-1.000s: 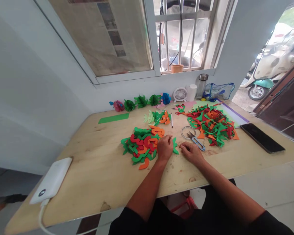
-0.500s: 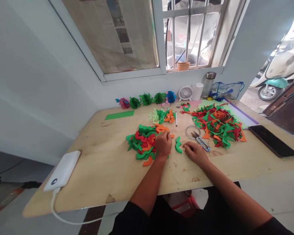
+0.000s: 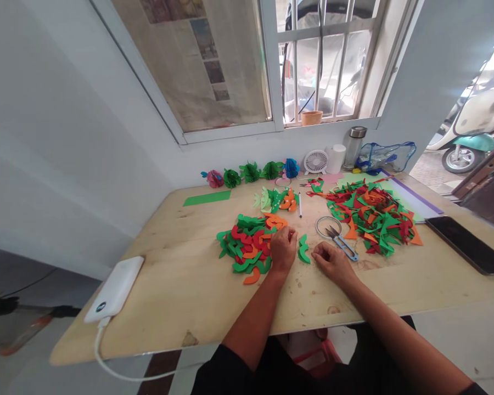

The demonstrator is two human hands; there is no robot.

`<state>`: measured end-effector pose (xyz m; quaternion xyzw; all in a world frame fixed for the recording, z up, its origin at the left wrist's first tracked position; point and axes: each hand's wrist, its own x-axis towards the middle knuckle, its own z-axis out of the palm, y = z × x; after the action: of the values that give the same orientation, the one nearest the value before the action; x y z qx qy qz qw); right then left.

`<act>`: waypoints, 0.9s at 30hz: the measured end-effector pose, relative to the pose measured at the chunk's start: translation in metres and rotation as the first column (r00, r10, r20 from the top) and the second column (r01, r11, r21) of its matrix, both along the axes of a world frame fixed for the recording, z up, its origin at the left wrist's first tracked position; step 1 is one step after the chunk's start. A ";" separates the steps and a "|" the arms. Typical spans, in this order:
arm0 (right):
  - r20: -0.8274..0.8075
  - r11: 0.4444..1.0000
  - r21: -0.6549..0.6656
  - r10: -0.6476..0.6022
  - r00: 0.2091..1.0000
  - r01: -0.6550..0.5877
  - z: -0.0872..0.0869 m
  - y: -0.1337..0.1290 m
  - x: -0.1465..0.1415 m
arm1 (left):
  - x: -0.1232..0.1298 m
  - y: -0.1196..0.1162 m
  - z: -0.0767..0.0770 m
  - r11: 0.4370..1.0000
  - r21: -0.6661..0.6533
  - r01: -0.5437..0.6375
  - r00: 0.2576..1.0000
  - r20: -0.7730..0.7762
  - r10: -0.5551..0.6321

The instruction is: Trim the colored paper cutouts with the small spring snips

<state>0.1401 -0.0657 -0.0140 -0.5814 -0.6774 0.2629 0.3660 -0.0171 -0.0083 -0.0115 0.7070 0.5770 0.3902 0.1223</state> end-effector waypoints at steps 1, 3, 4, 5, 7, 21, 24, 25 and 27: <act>-0.003 1.000 0.001 -0.004 1.000 0.004 -0.001 0.000 0.000 | 0.000 -0.001 0.000 1.000 -0.026 -0.007 1.000 0.012 0.007; -0.004 1.000 0.004 -0.016 1.000 0.016 -0.002 0.000 0.000 | 0.001 -0.001 0.000 0.997 -0.073 -0.025 0.999 0.037 0.028; -0.005 1.000 0.004 -0.022 1.000 0.022 -0.002 0.000 0.000 | 0.001 -0.001 -0.001 0.995 -0.090 -0.032 0.998 0.053 0.037; -0.005 1.000 0.003 -0.025 1.000 0.025 -0.003 0.000 0.000 | 0.001 -0.002 -0.001 0.994 -0.103 -0.035 0.996 0.072 0.043; -0.002 1.000 0.005 -0.022 1.000 0.022 -0.003 0.000 0.000 | 0.001 -0.002 -0.002 0.993 -0.117 -0.027 0.993 0.111 0.040; 0.101 0.999 0.028 0.021 0.995 -0.024 0.000 -0.003 -0.001 | 0.003 -0.007 0.009 0.995 -0.102 0.018 0.988 0.154 -0.002; 0.121 0.999 0.028 0.033 0.992 -0.036 0.001 -0.002 -0.001 | 0.004 -0.008 0.010 0.995 -0.092 0.024 0.989 0.147 -0.011; 0.130 0.999 0.027 0.035 0.991 -0.039 0.001 -0.002 0.000 | 0.004 -0.008 0.011 0.996 -0.090 0.021 0.990 0.139 -0.008; 0.147 0.999 0.026 0.038 0.988 -0.042 0.001 -0.002 0.000 | 0.004 -0.008 0.011 0.996 -0.089 0.013 0.992 0.124 -0.002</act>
<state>0.1401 -0.0680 -0.0130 -0.5801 -0.7176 0.2171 0.3185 -0.0128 -0.0162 -0.0003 0.6775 0.5825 0.4065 0.1910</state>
